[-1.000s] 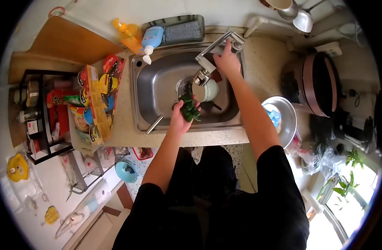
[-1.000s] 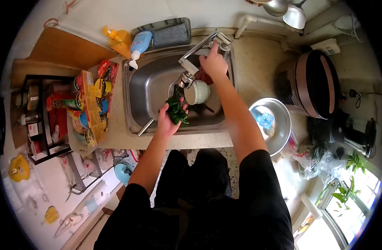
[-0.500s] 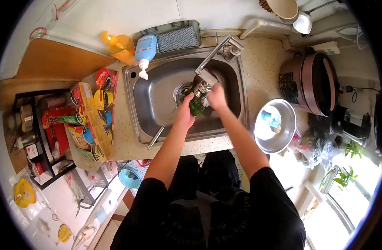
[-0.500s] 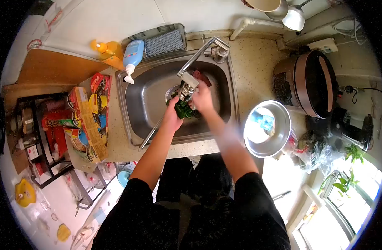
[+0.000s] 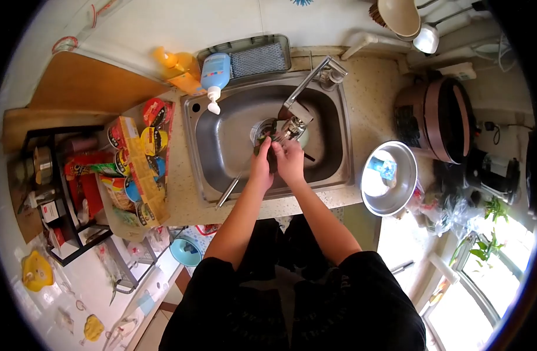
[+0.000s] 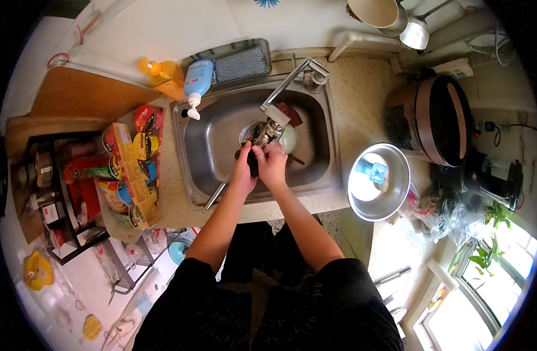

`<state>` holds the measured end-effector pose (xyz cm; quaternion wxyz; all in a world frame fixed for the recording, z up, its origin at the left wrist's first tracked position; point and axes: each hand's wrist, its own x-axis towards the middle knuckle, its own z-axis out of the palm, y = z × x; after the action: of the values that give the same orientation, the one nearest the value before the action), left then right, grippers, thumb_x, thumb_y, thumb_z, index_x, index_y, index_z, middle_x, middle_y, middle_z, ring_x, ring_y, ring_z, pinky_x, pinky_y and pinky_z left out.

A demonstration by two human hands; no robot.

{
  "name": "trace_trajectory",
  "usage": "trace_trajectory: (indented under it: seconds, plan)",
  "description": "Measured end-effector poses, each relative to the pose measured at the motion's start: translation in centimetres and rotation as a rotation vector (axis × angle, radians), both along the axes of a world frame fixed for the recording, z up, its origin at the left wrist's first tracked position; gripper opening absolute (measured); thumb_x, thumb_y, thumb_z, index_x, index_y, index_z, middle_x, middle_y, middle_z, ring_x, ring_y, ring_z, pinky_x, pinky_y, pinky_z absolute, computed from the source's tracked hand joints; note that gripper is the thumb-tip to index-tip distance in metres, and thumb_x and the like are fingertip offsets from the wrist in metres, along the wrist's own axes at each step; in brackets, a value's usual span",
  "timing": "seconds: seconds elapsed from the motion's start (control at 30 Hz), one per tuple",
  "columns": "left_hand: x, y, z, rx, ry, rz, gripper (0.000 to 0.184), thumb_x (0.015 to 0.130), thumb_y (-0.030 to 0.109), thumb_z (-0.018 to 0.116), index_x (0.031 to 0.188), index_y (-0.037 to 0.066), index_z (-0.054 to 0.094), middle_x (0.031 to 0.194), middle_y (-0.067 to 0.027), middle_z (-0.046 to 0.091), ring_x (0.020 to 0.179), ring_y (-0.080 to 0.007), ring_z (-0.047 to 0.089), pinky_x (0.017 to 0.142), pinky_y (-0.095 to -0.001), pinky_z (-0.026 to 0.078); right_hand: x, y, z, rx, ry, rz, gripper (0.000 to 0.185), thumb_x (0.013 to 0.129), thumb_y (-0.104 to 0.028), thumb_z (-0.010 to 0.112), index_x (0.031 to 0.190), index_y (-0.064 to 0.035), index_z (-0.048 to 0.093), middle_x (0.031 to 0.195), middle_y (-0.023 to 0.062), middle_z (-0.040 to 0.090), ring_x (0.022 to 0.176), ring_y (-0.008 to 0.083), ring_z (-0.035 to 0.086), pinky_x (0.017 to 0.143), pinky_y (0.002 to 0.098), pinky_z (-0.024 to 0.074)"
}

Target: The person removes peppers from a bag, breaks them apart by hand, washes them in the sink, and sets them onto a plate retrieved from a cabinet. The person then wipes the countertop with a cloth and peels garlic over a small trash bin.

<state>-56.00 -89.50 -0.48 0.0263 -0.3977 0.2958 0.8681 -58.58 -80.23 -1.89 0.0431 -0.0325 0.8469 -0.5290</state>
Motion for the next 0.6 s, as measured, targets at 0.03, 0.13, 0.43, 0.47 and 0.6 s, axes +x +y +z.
trace_trajectory:
  seconds: [0.03, 0.13, 0.43, 0.47, 0.6]
  plan:
    - [0.1, -0.1, -0.4, -0.026, -0.028, 0.001, 0.044, 0.096, 0.043, 0.068, 0.125, 0.011, 0.062, 0.114, -0.0027, 0.067, 0.104, -0.0171, 0.065, 0.087, -0.0322, 0.053, -0.3, 0.1, 0.2, -0.033, 0.104, -0.025, 0.025, 0.087, -0.026, 0.077, 0.093, -0.0024, 0.075, 0.084, 0.0164, 0.064, 0.087, 0.0376, 0.059, 0.078, 0.047, 0.0458]
    - [0.4, -0.4, -0.1, -0.073, -0.157, -0.048, 0.047, 0.096, 0.045, 0.069, 0.125, 0.009, 0.062, 0.114, -0.0035, 0.067, 0.104, -0.0173, 0.065, 0.084, -0.0331, 0.054, -0.5, 0.4, 1.2, -0.015, 0.183, -0.03, 0.026, 0.085, -0.025, 0.079, 0.097, -0.0026, 0.075, 0.084, 0.0167, 0.065, 0.086, 0.0384, 0.059, 0.077, 0.0482, 0.0461]
    - [1.4, -1.5, -0.6, -0.004, -0.047, -0.094, 0.037, 0.093, 0.036, 0.076, 0.114, 0.007, 0.067, 0.104, -0.0054, 0.07, 0.083, -0.0161, 0.067, 0.072, -0.0318, 0.055, -1.5, 3.1, 2.5, -0.298, -0.355, 0.109, 0.025, 0.099, -0.015, 0.067, 0.116, 0.0032, 0.063, 0.092, 0.0109, 0.069, 0.081, 0.0156, 0.066, 0.076, 0.031, 0.0545]
    - [1.4, -1.5, -0.9, -0.001, -0.053, -0.138, 0.037, 0.095, 0.036, 0.074, 0.117, 0.007, 0.066, 0.104, -0.0055, 0.071, 0.085, -0.0167, 0.068, 0.074, -0.0324, 0.055, -1.3, 3.6, 1.5, -0.341, -0.355, 0.049, 0.025, 0.101, -0.016, 0.066, 0.116, 0.0036, 0.061, 0.093, 0.0093, 0.068, 0.081, 0.0125, 0.065, 0.076, 0.0294, 0.0548]
    - [0.3, -1.1, -1.2, -0.057, -0.044, -0.184, 0.034, 0.096, 0.032, 0.073, 0.117, 0.006, 0.066, 0.104, -0.0049, 0.073, 0.087, -0.0172, 0.069, 0.077, -0.0325, 0.055, -0.6, 4.5, -1.0, -0.692, -0.516, -0.087, 0.02, 0.104, -0.016, 0.061, 0.118, -0.0027, 0.057, 0.1, 0.002, 0.065, 0.09, 0.0139, 0.065, 0.079, 0.03, 0.0544]
